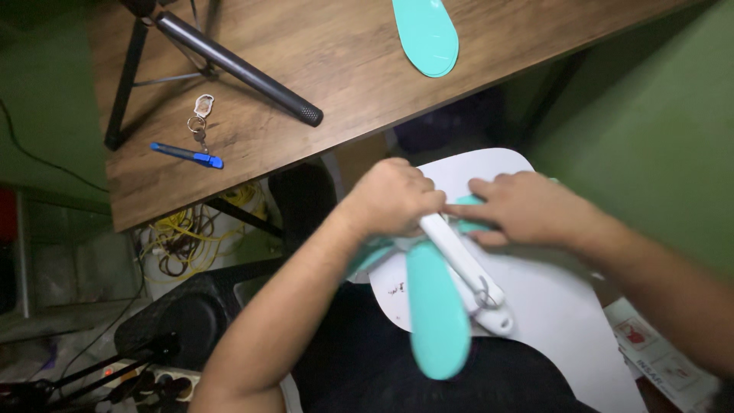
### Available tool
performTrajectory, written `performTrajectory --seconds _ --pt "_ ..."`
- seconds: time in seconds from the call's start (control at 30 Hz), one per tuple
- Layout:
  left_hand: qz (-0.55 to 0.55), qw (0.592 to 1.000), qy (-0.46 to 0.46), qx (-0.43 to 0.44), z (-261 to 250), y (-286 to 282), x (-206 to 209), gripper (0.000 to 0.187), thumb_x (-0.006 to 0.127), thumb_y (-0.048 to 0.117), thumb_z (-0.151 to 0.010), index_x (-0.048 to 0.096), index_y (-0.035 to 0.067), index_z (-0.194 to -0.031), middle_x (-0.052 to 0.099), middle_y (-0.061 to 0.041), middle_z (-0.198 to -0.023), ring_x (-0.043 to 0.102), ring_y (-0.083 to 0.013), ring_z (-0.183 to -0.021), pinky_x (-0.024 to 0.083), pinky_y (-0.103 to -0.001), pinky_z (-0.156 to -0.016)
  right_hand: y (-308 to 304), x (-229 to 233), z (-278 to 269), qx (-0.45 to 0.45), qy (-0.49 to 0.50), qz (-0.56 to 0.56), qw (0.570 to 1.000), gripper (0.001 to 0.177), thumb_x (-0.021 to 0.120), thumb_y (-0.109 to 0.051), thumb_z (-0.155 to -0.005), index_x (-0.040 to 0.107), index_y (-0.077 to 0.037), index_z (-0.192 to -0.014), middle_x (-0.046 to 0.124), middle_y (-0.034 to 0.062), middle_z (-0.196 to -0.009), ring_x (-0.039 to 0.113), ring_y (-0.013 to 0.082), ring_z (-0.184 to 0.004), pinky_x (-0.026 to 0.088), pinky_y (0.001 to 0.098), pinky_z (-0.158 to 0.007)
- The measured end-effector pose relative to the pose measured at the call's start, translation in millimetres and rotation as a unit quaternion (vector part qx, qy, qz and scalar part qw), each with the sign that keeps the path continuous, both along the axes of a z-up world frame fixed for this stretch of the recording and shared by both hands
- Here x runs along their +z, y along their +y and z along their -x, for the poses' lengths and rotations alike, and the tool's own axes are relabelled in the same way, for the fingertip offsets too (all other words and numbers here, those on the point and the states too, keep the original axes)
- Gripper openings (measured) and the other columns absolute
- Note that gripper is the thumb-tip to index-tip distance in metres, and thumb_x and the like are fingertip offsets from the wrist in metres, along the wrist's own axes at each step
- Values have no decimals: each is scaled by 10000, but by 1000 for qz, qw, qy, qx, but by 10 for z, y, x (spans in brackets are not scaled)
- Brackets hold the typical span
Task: The person assembles a portable fan by attaching teal blades to the central hub. They remove and reattach blades one at a time, aligning each blade with the hub and securing it in place. The person handles the fan body and blades repeatedly, adjusting their positions on the lap and table.
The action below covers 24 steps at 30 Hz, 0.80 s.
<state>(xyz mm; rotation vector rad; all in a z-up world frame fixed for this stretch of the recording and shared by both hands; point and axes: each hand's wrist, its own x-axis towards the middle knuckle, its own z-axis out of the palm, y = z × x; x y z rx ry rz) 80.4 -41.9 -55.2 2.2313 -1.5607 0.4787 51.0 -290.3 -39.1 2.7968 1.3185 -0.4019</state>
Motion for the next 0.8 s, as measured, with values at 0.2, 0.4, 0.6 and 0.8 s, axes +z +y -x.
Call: performTrajectory --seconds 0.2,0.4,0.6,0.8 --pt "31 1000 1 -3 -56 158 30 243 792 296 -695 601 162 -763 595 9 -663 635 -248 -673 469 -406 -625 -71 107 130 -138 94 20 986 736 597 -522 -839 434 -384 -1544 603 76 -1114 677 307 -839 568 442 -742" --pt "18 1000 15 -6 32 -18 22 251 789 289 -673 603 148 -763 611 2 -670 644 -251 -679 473 -406 -625 -86 105 55 -182 50 -33 982 631 547 -326 -953 434 -338 -1574 599 85 -1083 673 314 -860 560 436 -775" --pt "22 999 24 24 95 -46 37 236 784 300 -698 604 153 -743 620 -1 -668 652 -253 -689 484 -414 -650 -334 213 -171 -183 -36 -252 950 738 668 -108 -879 448 -140 -1583 638 152 -1050 650 305 -834 544 403 -761" --pt "27 999 22 36 107 -53 11 245 789 317 -679 613 156 -732 636 -6 -669 651 -259 -689 477 -419 -656 -435 498 -632 -261 -61 -431 862 452 810 -237 -941 706 -59 -1342 742 72 -996 650 81 -793 549 282 -719"
